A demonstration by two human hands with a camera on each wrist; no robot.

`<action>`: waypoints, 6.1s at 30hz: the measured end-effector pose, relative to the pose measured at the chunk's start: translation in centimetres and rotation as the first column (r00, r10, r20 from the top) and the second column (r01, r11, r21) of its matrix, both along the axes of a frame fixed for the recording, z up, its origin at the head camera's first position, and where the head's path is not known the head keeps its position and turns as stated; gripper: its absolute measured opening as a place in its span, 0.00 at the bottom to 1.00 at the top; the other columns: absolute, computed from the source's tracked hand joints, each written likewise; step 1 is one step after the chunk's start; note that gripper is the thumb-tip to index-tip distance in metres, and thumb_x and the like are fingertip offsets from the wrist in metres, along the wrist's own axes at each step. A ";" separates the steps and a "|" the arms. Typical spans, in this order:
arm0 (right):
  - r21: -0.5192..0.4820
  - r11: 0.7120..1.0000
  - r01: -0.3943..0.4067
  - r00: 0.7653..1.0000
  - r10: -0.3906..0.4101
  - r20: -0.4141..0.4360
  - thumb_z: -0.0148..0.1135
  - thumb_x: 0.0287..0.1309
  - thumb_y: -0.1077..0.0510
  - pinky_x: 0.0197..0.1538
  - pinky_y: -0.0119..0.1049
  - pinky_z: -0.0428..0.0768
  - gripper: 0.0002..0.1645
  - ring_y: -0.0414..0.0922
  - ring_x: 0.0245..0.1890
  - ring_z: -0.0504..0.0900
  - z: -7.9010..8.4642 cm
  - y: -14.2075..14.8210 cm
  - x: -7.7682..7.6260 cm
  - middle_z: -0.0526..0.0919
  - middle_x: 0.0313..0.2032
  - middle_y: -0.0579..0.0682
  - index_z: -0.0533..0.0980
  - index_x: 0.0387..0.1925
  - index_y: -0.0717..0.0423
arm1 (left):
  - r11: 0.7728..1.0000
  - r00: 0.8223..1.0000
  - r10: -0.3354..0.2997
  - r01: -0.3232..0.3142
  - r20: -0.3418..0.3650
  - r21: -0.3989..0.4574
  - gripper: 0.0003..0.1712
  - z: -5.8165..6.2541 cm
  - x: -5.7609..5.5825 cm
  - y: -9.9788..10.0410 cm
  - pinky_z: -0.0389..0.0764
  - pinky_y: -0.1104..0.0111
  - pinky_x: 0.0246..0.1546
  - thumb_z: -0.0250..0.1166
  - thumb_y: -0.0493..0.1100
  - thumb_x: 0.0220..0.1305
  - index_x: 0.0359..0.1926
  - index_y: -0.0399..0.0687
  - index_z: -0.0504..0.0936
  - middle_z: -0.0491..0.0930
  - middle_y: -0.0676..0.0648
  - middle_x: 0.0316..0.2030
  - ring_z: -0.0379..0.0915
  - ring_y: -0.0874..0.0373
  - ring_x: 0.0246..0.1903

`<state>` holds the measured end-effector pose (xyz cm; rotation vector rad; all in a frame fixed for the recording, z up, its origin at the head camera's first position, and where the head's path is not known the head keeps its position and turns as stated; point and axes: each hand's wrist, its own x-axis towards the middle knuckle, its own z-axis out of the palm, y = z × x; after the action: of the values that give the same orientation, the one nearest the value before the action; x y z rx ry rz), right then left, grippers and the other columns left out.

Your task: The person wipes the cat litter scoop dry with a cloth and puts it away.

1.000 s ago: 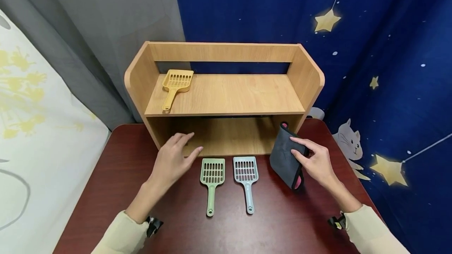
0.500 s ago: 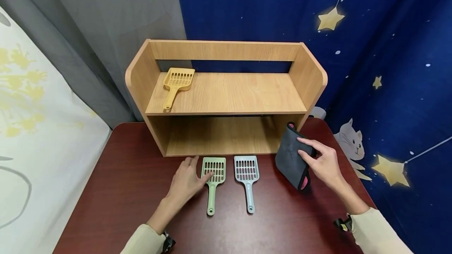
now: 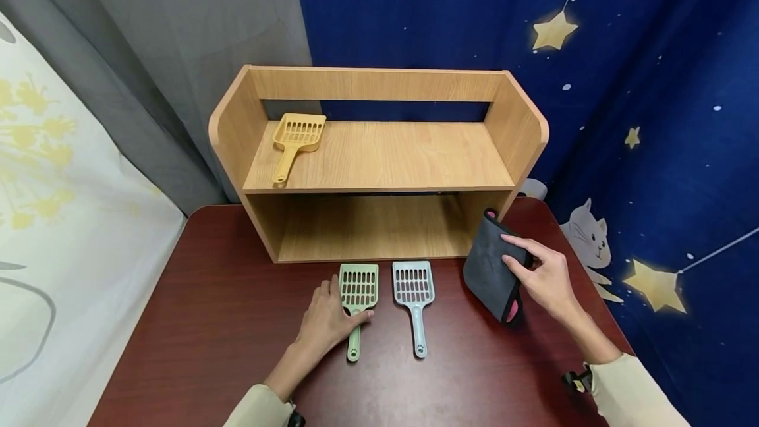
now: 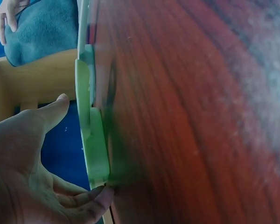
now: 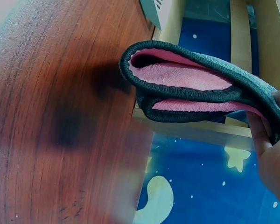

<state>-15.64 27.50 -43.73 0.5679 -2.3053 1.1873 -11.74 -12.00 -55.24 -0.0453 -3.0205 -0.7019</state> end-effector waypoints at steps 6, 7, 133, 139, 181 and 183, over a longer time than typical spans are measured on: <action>-0.008 1.000 0.002 1.000 -0.002 0.000 0.74 0.50 0.80 0.28 0.20 0.76 0.26 0.37 0.28 0.80 -0.4 0.1 0.1 0.89 0.43 0.64 0.86 0.53 0.68 | 1.000 1.000 -0.007 0.007 -0.027 -0.003 0.69 -0.8 0.1 0.5 0.84 0.48 0.50 0.83 0.67 0.48 0.73 0.20 0.64 0.74 0.24 0.61 0.72 0.34 0.60; -0.008 1.000 0.002 1.000 -0.002 0.000 0.74 0.50 0.80 0.28 0.20 0.76 0.26 0.37 0.28 0.80 -0.4 0.1 0.1 0.89 0.43 0.64 0.86 0.53 0.67 | 1.000 1.000 -0.006 0.006 -0.031 -0.001 0.69 -0.9 0.2 0.5 0.84 0.49 0.49 0.84 0.65 0.48 0.73 0.20 0.64 0.74 0.25 0.60 0.72 0.35 0.59; -0.031 0.801 -0.598 0.773 0.587 0.240 0.71 0.64 0.70 0.50 0.30 0.80 0.21 0.43 0.49 0.86 2.9 -9.1 -5.7 0.90 0.52 0.50 0.86 0.57 0.54 | 0.689 0.652 -0.689 0.725 -0.316 -0.008 0.16 10.7 -3.8 1.5 0.80 0.72 0.37 0.71 0.50 0.70 0.55 0.52 0.89 0.86 0.58 0.41 0.78 0.69 0.36; -0.007 0.792 -0.610 0.767 0.593 0.244 0.70 0.65 0.70 0.49 0.31 0.81 0.22 0.45 0.48 0.85 3.3 -9.0 -5.8 0.89 0.53 0.50 0.86 0.58 0.53 | 0.711 0.664 -0.672 0.702 -0.327 -0.036 0.16 10.9 -3.8 1.4 0.78 0.71 0.35 0.72 0.50 0.70 0.54 0.50 0.89 0.84 0.57 0.38 0.76 0.66 0.33; -0.869 0.495 0.010 0.653 0.655 0.380 0.45 0.70 0.78 0.49 0.32 0.86 0.29 0.39 0.49 0.88 -1.5 -10.7 -0.3 0.89 0.49 0.48 0.66 0.71 0.69 | 0.703 0.707 -0.441 0.655 -0.553 0.277 0.22 9.3 -3.7 2.4 0.82 0.61 0.32 0.76 0.37 0.64 0.58 0.36 0.87 0.87 0.47 0.39 0.77 0.61 0.34; -0.879 0.477 0.023 0.645 0.665 0.378 0.44 0.70 0.78 0.50 0.31 0.85 0.27 0.38 0.48 0.88 -1.8 -11.2 -0.2 0.89 0.48 0.47 0.68 0.68 0.68 | 0.702 0.709 -0.443 0.655 -0.548 0.280 0.22 9.3 -3.7 2.5 0.83 0.59 0.32 0.75 0.37 0.65 0.59 0.36 0.87 0.87 0.47 0.40 0.77 0.61 0.35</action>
<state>-15.85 16.28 -45.54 0.2134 -1.6880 2.9113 -15.40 -9.54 -45.91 -1.0167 -2.2952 -1.2290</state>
